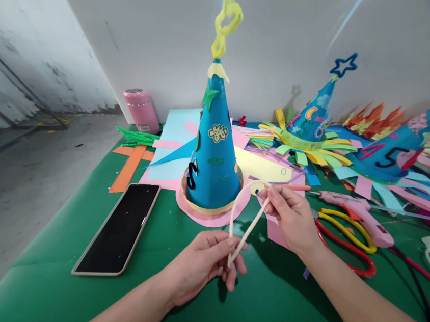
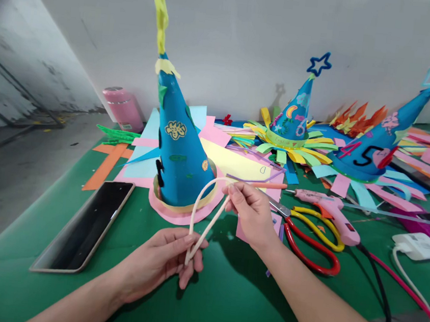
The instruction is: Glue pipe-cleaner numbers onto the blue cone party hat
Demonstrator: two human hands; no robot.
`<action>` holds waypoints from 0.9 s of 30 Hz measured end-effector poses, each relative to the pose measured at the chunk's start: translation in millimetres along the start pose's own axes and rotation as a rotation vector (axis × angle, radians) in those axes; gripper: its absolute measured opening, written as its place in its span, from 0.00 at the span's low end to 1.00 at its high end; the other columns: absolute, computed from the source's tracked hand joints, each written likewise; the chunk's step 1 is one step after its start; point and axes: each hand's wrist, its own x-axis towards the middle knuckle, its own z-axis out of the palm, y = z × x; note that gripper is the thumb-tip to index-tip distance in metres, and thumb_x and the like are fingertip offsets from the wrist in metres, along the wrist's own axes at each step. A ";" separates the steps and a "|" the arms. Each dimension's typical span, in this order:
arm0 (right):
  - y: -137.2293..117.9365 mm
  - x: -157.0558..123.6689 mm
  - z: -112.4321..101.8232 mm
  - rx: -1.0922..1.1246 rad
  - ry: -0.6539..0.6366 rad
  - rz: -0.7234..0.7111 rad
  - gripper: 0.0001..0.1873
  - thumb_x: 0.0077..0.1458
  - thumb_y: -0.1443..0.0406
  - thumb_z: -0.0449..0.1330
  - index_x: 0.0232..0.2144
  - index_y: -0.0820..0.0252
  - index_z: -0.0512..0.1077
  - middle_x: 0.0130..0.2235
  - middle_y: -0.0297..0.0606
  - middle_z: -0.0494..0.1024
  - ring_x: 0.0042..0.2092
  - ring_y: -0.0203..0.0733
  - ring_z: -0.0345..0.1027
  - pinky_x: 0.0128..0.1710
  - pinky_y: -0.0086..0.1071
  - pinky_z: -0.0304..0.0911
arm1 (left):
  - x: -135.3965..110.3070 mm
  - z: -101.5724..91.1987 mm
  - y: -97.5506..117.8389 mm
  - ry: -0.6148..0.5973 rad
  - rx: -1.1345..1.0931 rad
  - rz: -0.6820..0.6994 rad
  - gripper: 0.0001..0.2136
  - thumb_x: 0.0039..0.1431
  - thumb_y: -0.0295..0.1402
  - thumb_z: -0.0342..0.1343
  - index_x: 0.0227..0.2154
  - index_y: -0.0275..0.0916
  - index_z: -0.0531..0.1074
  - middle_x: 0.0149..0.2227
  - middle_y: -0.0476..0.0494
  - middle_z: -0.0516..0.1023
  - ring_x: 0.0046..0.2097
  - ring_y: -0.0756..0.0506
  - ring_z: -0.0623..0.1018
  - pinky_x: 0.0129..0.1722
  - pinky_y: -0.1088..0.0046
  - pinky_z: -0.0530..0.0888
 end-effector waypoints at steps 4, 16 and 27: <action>-3.0 -0.2 -1.2 0.049 0.020 -0.043 0.10 0.52 0.61 0.54 0.23 0.59 0.68 0.20 0.29 0.61 0.21 0.31 0.52 0.22 0.27 0.51 | -1.4 2.2 -0.1 0.046 0.037 0.053 0.13 0.54 0.38 0.49 0.30 0.31 0.70 0.26 0.42 0.73 0.24 0.51 0.71 0.26 0.75 0.64; -35.9 4.4 -30.2 -0.408 -0.162 -0.064 0.13 0.53 0.59 0.53 0.36 0.57 0.73 0.34 0.38 0.74 0.39 0.44 0.64 0.34 0.32 0.58 | -12.5 -3.7 9.7 -0.164 0.151 0.061 0.18 0.52 0.37 0.48 0.10 0.38 0.58 0.12 0.52 0.56 0.18 0.53 0.57 0.22 0.73 0.54; -35.7 -10.4 21.4 -0.159 -0.779 0.261 0.08 0.52 0.65 0.53 0.25 0.64 0.66 0.23 0.28 0.61 0.25 0.29 0.52 0.23 0.23 0.48 | -11.4 -10.6 13.0 -0.160 -0.049 0.208 0.20 0.54 0.36 0.46 0.09 0.37 0.58 0.10 0.53 0.54 0.16 0.54 0.56 0.21 0.72 0.51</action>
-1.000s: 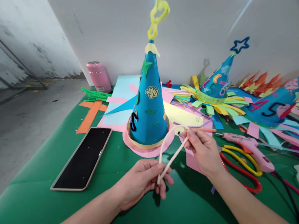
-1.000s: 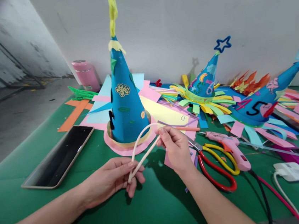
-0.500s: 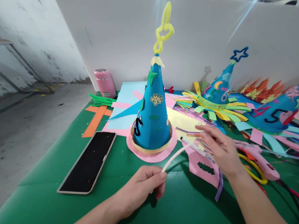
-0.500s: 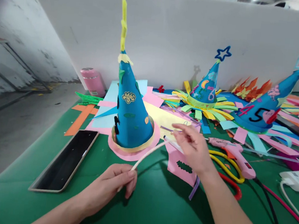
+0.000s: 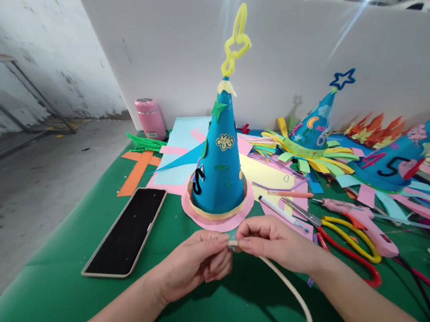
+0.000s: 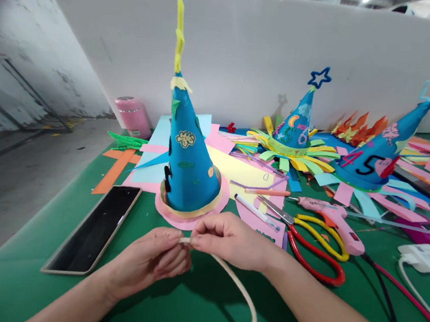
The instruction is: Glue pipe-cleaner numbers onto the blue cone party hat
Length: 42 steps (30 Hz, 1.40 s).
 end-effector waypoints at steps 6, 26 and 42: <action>7.4 4.9 -1.6 0.041 0.024 0.109 0.06 0.49 0.68 0.53 0.22 0.64 0.66 0.21 0.28 0.63 0.20 0.26 0.48 0.18 0.23 0.42 | 1.3 2.4 1.8 0.124 0.031 0.022 0.18 0.55 0.34 0.45 0.11 0.38 0.55 0.11 0.56 0.50 0.16 0.54 0.54 0.21 0.73 0.52; 31.8 5.1 0.9 0.116 0.055 0.107 0.09 0.50 0.65 0.53 0.24 0.64 0.69 0.19 0.28 0.63 0.20 0.27 0.47 0.18 0.24 0.41 | 4.0 4.8 -6.9 0.357 1.068 0.281 0.12 0.58 0.32 0.43 0.21 0.35 0.64 0.23 0.50 0.64 0.26 0.52 0.64 0.26 0.77 0.60; 41.3 11.1 22.6 0.166 0.403 -0.014 0.11 0.52 0.62 0.53 0.22 0.63 0.66 0.17 0.24 0.56 0.19 0.27 0.47 0.18 0.23 0.44 | 10.0 2.8 -14.9 0.478 1.099 0.327 0.12 0.58 0.33 0.42 0.21 0.36 0.63 0.21 0.50 0.63 0.24 0.51 0.62 0.24 0.76 0.59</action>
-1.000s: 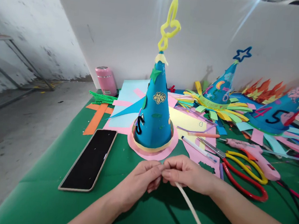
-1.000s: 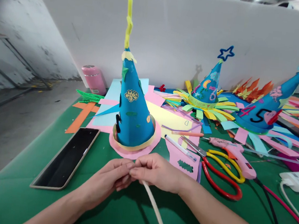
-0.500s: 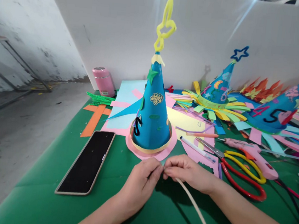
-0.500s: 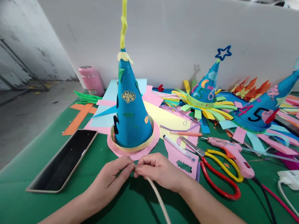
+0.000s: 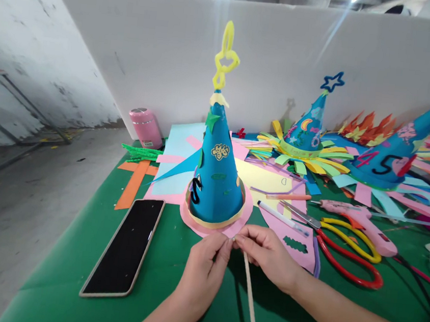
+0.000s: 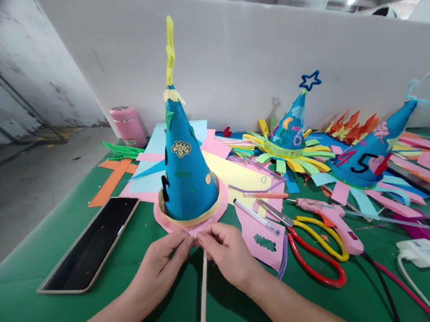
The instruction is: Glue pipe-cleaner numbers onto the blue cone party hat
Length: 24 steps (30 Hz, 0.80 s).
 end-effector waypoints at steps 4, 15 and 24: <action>-2.5 0.0 -1.5 0.040 -0.060 0.079 0.12 0.51 0.61 0.54 0.22 0.63 0.66 0.16 0.26 0.61 0.19 0.27 0.54 0.17 0.22 0.48 | 2.1 -2.9 -0.1 -0.036 -0.168 -0.105 0.14 0.57 0.35 0.43 0.18 0.37 0.60 0.18 0.52 0.60 0.22 0.52 0.61 0.23 0.77 0.58; -5.7 7.6 -14.7 0.275 -0.008 0.042 0.09 0.49 0.62 0.57 0.23 0.64 0.69 0.16 0.27 0.63 0.18 0.25 0.53 0.17 0.22 0.47 | -9.0 3.7 25.9 -0.351 -0.872 -0.536 0.12 0.54 0.38 0.47 0.29 0.32 0.68 0.20 0.45 0.72 0.21 0.51 0.70 0.24 0.75 0.66; -13.9 -0.3 -15.3 -0.067 -0.101 -0.088 0.13 0.52 0.62 0.53 0.20 0.62 0.63 0.17 0.26 0.58 0.19 0.28 0.51 0.19 0.24 0.47 | -8.4 -31.7 43.0 -0.383 0.149 -0.180 0.13 0.55 0.32 0.42 0.18 0.38 0.66 0.15 0.52 0.63 0.19 0.52 0.61 0.21 0.76 0.57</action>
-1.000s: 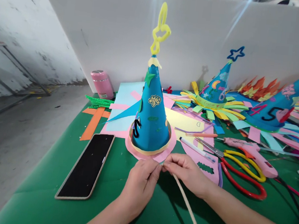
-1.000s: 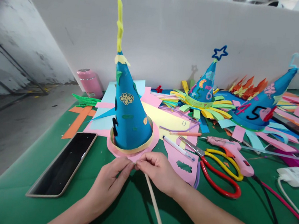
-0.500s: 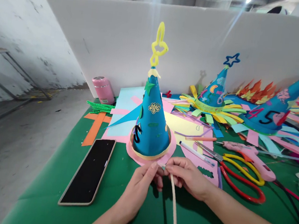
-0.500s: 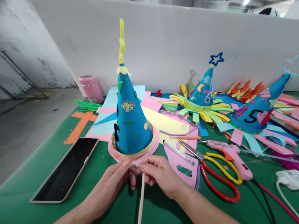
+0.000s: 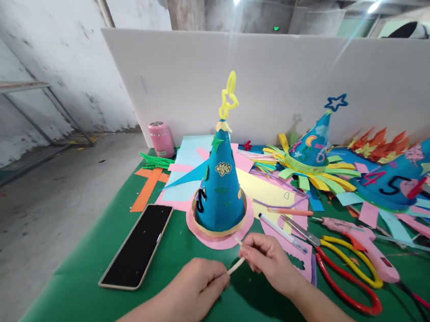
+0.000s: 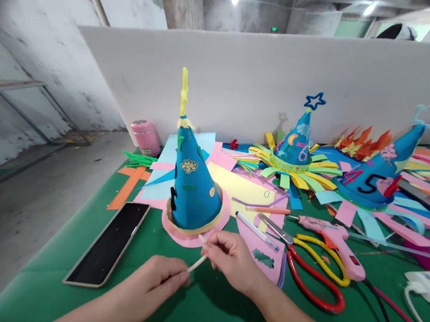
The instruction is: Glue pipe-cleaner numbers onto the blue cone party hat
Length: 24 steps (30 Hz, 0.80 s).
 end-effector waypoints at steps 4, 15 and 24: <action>-1.2 -2.0 5.1 -0.177 -0.104 -0.019 0.12 0.53 0.64 0.51 0.19 0.62 0.61 0.18 0.28 0.59 0.22 0.30 0.51 0.21 0.24 0.47 | -7.1 -19.4 -0.1 -0.050 0.781 0.173 0.10 0.45 0.19 0.45 0.21 0.37 0.68 0.19 0.45 0.71 0.23 0.46 0.68 0.27 0.69 0.61; 0.6 -10.0 22.0 -0.292 -0.209 -0.093 0.10 0.50 0.66 0.53 0.18 0.63 0.65 0.18 0.27 0.58 0.22 0.29 0.50 0.21 0.24 0.45 | -32.4 12.9 -3.9 0.081 0.398 -0.019 0.09 0.53 0.24 0.43 0.24 0.36 0.68 0.25 0.45 0.73 0.26 0.48 0.71 0.24 0.76 0.62; -3.0 -8.0 11.0 0.330 0.210 -0.042 0.15 0.52 0.57 0.53 0.19 0.59 0.63 0.21 0.29 0.64 0.25 0.32 0.57 0.27 0.26 0.53 | -42.0 46.1 -14.8 0.337 0.127 0.056 0.14 0.59 0.30 0.39 0.22 0.37 0.65 0.24 0.45 0.71 0.28 0.48 0.70 0.29 0.76 0.64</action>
